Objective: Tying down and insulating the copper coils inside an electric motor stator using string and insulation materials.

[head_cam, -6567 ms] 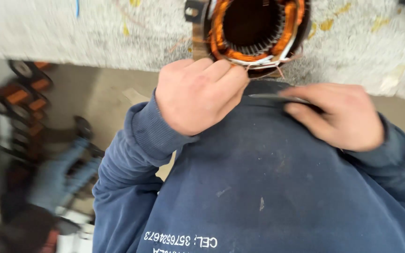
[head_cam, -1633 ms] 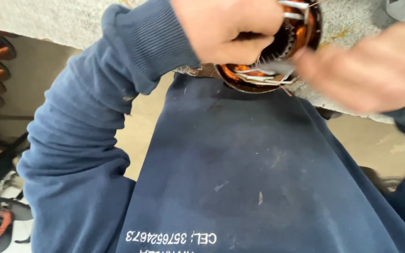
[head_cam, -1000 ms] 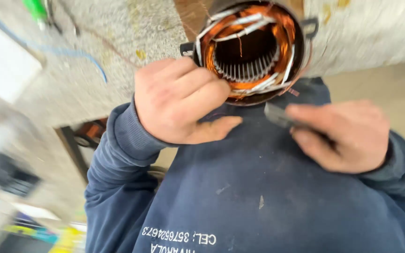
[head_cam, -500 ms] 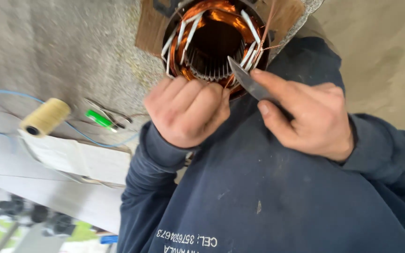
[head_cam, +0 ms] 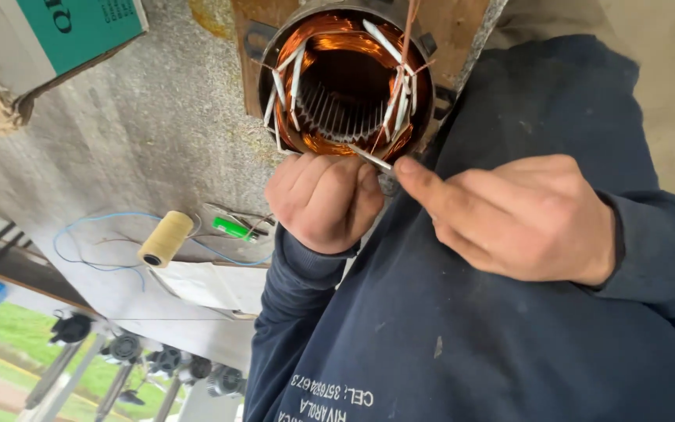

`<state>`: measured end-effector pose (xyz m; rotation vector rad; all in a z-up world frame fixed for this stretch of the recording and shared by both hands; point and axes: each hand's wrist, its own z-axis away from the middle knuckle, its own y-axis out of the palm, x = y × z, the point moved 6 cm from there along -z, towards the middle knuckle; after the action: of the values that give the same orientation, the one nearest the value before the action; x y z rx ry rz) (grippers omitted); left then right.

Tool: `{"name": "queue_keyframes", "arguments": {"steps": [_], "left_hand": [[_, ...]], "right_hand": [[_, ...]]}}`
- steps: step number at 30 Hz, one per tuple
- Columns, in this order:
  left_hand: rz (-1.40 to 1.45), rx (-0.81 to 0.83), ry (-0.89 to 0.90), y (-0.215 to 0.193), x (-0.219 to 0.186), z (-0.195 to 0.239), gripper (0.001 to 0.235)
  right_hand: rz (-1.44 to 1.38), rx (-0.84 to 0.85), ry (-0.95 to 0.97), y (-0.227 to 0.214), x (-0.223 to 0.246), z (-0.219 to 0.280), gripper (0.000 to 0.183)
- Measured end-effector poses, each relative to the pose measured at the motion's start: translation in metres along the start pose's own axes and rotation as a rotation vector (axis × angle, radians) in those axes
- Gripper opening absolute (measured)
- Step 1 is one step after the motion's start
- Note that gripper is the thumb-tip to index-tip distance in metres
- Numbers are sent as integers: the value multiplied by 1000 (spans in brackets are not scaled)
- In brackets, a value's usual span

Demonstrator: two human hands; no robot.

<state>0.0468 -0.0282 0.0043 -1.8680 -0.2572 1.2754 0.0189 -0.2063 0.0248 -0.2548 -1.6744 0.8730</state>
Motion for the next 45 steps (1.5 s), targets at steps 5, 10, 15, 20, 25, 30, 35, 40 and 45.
{"name": "queue_keyframes", "arguments": {"steps": [5, 10, 15, 20, 25, 30, 35, 40, 45], "left_hand": [[19, -40, 21, 1, 2, 1, 9], [38, -46, 12, 1, 0, 1, 9], [22, -67, -19, -1, 2, 5, 10], [45, -70, -2, -1, 0, 1, 10], [30, -53, 21, 0, -3, 1, 10], [2, -51, 44, 0, -4, 3, 11], [-6, -77, 56, -1, -3, 2, 11], [11, -87, 58, 0, -2, 3, 12], [27, -85, 57, -1, -2, 0, 13]], "right_hand": [[73, -69, 16, -6, -4, 1, 52], [32, -49, -12, -7, 1, 4, 51], [54, -14, -41, -4, 6, 0, 50], [90, -84, -13, -14, 4, -4, 43], [97, -47, -8, -22, 4, -6, 40], [92, 10, -65, -25, 11, -8, 43], [146, 34, -78, -26, 12, -9, 43], [178, 3, -64, -33, 10, -15, 40], [224, -20, -44, -34, 6, -15, 35]]}}
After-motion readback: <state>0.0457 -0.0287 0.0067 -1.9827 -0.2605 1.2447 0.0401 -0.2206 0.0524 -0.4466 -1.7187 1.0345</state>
